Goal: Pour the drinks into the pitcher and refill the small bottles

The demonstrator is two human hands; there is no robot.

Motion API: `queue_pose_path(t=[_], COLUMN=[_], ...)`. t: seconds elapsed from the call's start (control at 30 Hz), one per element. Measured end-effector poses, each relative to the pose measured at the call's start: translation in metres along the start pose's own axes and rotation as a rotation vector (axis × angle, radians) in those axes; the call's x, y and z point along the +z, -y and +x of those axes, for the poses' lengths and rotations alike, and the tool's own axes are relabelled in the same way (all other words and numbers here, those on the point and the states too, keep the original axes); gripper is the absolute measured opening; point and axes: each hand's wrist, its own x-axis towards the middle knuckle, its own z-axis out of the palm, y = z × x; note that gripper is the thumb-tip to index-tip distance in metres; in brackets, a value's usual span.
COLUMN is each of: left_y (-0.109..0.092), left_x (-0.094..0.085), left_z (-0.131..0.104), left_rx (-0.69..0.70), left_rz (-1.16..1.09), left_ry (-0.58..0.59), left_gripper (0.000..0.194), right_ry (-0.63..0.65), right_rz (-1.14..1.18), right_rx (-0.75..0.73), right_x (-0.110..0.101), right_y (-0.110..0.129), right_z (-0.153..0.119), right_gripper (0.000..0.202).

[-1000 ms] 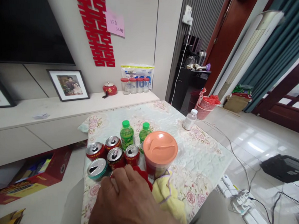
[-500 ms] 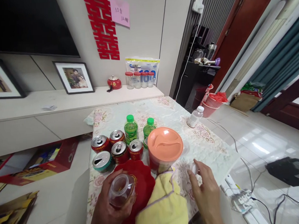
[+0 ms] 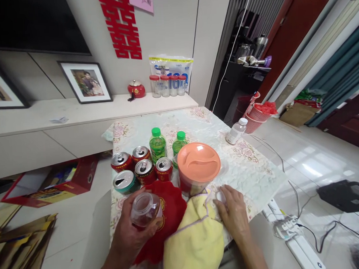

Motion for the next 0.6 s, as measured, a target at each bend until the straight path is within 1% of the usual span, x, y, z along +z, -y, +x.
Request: queue_pose_path(t=[0.07,0.1,0.27,0.37,0.43,0.5,0.53,0.6], left_y=[-0.001,-0.001,-0.002,-0.009,-0.014,-0.018,-0.019,-0.02], left_x=[-0.003,-0.003,0.0,0.001,0.0,-0.001,-0.001,-0.002], left_z=[0.001,0.001,0.001,0.003,0.004,0.004,0.004,0.005], left_rx=[-0.011,-0.01,0.006,-0.004,-0.021,-0.017,-0.006,0.023], left_rz=[-0.013,-0.024,-0.055,-0.06,-0.062,-0.066,-0.06,-0.03], left_ry=[0.021,0.02,0.008,0.028,0.058,0.069,0.067,0.04], left_gripper=[0.078,0.078,0.082,0.083,0.082,0.081,0.081,0.081], right_ry=[-0.023,-0.007,0.219,0.329,0.376,0.336,0.275,0.094], right_rz=[0.021,0.043,0.212,0.299,0.356,0.388,0.393,0.402], right_rx=[0.017,0.02,-0.034,-0.032,-0.008,0.07,0.133,0.268], right_x=[-0.003,-0.004,-0.005,-0.01,-0.018,-0.029,-0.034,-0.04], right_y=[0.011,0.019,0.071,0.091,0.092,0.081,0.072,0.052], right_z=[-0.004,-0.007,-0.028,-0.033,-0.028,-0.017,-0.011,0.006], right_gripper=[0.053,0.05,0.035,0.024,0.023,0.028,0.034,0.038])
